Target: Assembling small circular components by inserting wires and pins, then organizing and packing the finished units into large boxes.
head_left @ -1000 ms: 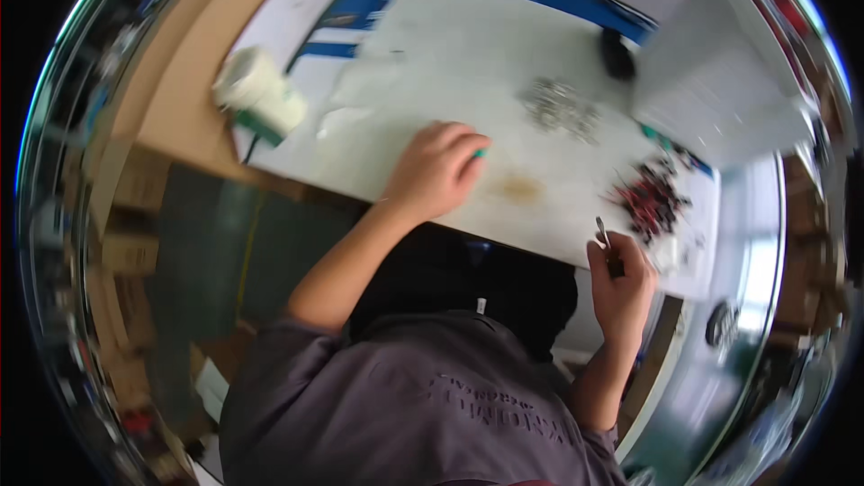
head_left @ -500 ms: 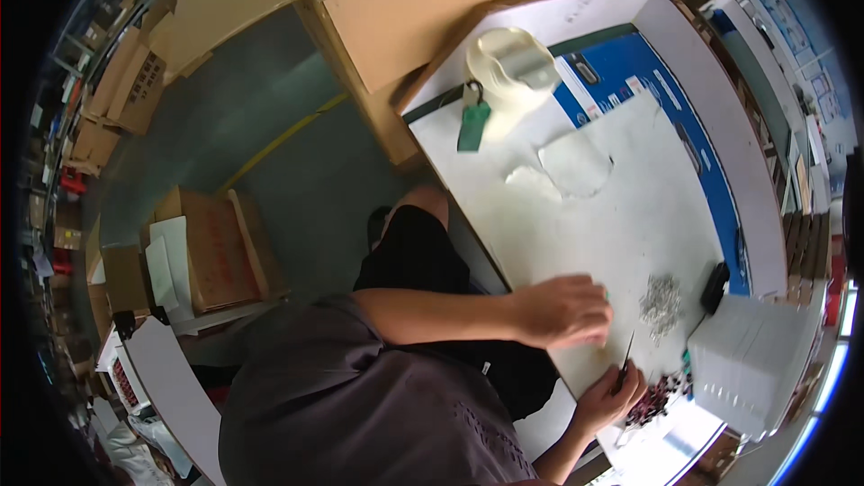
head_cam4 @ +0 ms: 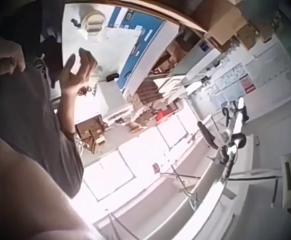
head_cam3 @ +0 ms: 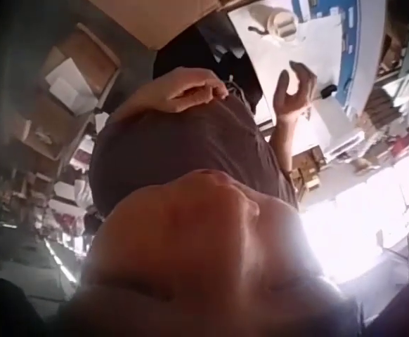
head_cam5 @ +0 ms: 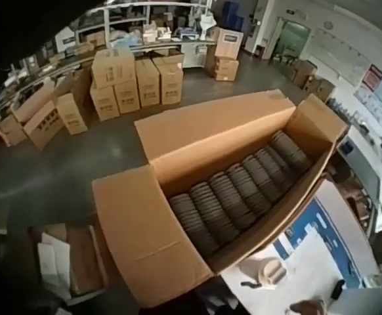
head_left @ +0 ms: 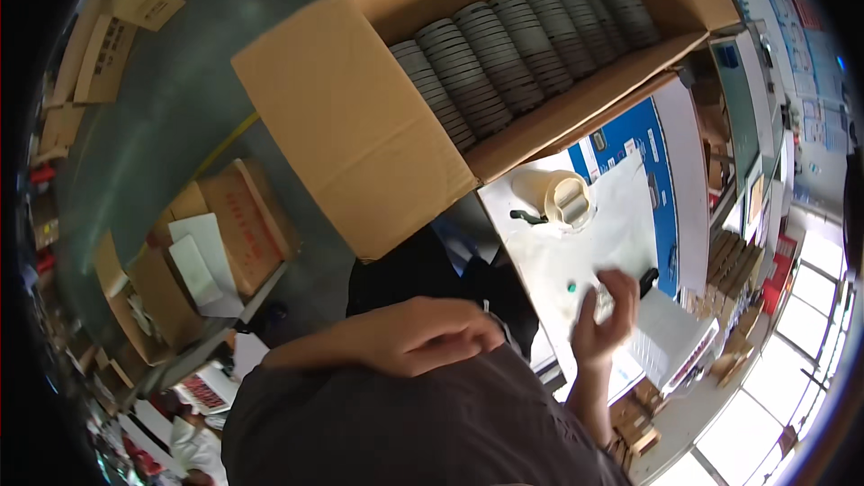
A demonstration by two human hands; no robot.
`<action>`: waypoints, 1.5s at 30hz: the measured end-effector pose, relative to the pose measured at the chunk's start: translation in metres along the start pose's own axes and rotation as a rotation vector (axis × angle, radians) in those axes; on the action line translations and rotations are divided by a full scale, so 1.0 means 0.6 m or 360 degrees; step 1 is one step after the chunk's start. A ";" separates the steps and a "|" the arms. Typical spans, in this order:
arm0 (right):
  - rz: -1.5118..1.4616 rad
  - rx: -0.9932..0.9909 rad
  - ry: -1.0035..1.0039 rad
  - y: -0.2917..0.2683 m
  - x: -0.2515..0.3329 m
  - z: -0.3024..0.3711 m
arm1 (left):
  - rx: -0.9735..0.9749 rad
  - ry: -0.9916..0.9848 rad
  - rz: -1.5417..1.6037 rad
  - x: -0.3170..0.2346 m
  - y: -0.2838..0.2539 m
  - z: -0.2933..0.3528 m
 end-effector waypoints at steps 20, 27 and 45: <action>0.0776 -0.0005 -0.0241 0.272 0.194 -0.280 | 0.0392 0.0066 -0.3357 -0.149 -0.427 -0.067; 0.0390 0.0765 -0.0186 0.265 0.190 -0.317 | 0.1528 -0.0853 -0.2623 -0.176 -0.456 -0.161; 0.0913 0.0526 0.1351 0.082 -0.570 -0.933 | -0.0322 -0.0588 -0.3597 -0.106 -0.862 -1.134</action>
Point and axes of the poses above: each hand's wrist, its own z-axis away from the middle knuckle, its own y-axis out of the palm, x = y × z, the point moved 3 cm from there along -z, towards the middle knuckle, and after that the axes turned 13 degrees about x, right-handed, at the moved point
